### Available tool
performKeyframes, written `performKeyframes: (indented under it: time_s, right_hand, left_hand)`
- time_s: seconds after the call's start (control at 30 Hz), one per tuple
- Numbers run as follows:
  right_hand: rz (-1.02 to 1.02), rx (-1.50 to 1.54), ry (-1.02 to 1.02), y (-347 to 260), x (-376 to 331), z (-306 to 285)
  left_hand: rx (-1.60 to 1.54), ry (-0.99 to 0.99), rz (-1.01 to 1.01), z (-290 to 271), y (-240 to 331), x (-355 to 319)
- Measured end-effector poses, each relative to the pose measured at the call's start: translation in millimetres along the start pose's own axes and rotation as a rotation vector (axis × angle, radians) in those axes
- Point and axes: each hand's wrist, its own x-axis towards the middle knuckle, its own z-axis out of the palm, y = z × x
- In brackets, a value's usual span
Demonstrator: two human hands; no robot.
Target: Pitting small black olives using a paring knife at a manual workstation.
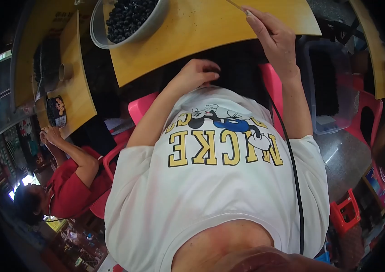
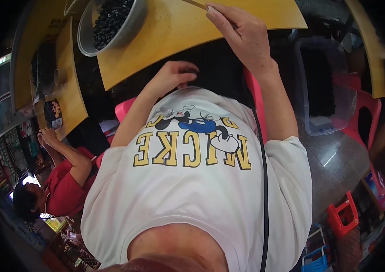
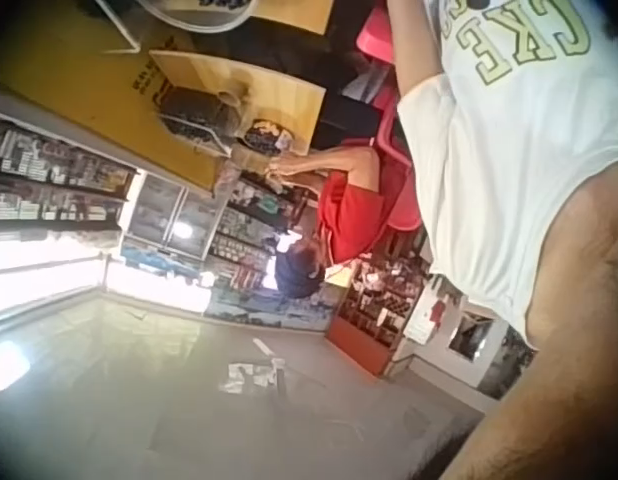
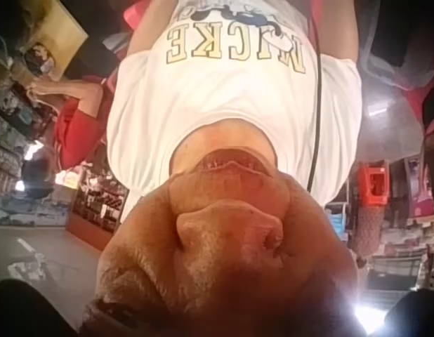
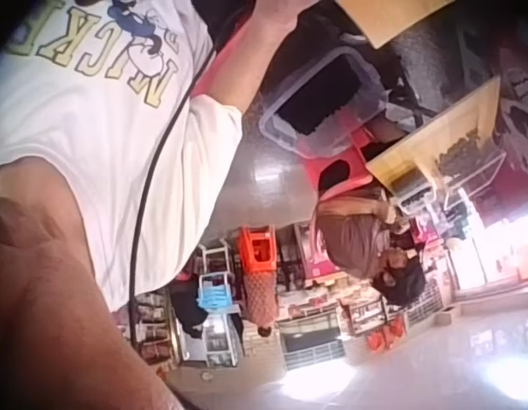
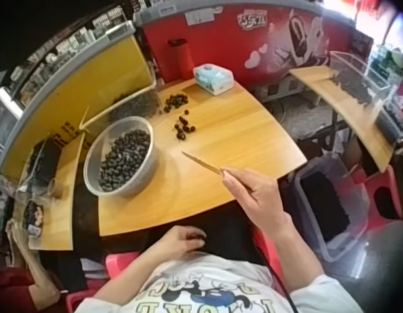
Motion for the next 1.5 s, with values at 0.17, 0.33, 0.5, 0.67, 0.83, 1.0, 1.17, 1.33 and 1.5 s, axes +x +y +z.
performKeyframes:
  time_s: [0.17, 0.33, 0.5, 0.67, 0.83, 1.0, 1.17, 1.33, 1.5]
  right_hand:
    - [0.019, 0.013, -0.043, 0.7, -1.7, 2.6]
    - [0.074, 0.057, -0.077, -8.2, 1.4, 2.5]
    - [0.192, 0.145, -0.085, -22.4, 12.7, -0.9]
    - [0.151, 0.044, -0.127, -32.9, 28.6, 0.7]
    - [-0.192, -0.188, -0.158, -27.8, 37.7, 11.8]
    - [-0.304, -0.272, -0.142, -20.5, 43.1, 19.8]
    - [-0.322, -0.320, -0.159, -16.9, 42.2, 21.8]
    - [-0.314, -0.352, -0.161, -14.1, 39.2, 22.1]
    - [-0.315, -0.372, -0.162, -11.3, 36.0, 23.0]
  left_hand:
    - [-0.969, -0.252, 0.090, -13.6, 36.0, -39.5]
    - [-1.179, -0.197, 0.226, -30.4, 56.9, -26.0]
    - [-1.175, -0.217, 0.330, -44.3, 62.3, -2.2]
    - [-1.425, -0.213, 0.172, -57.9, 76.8, 14.7]
    - [-1.595, -0.304, 0.192, -61.4, 78.2, 22.6]
    - [-1.624, -0.236, 0.145, -61.2, 81.6, 22.2]
    - [-1.729, -0.296, 0.129, -58.0, 80.8, 18.0]
    - [-1.737, -0.249, 0.085, -56.1, 72.4, 20.5]
    - [-1.761, -0.226, 0.087, -54.6, 67.1, 19.8]
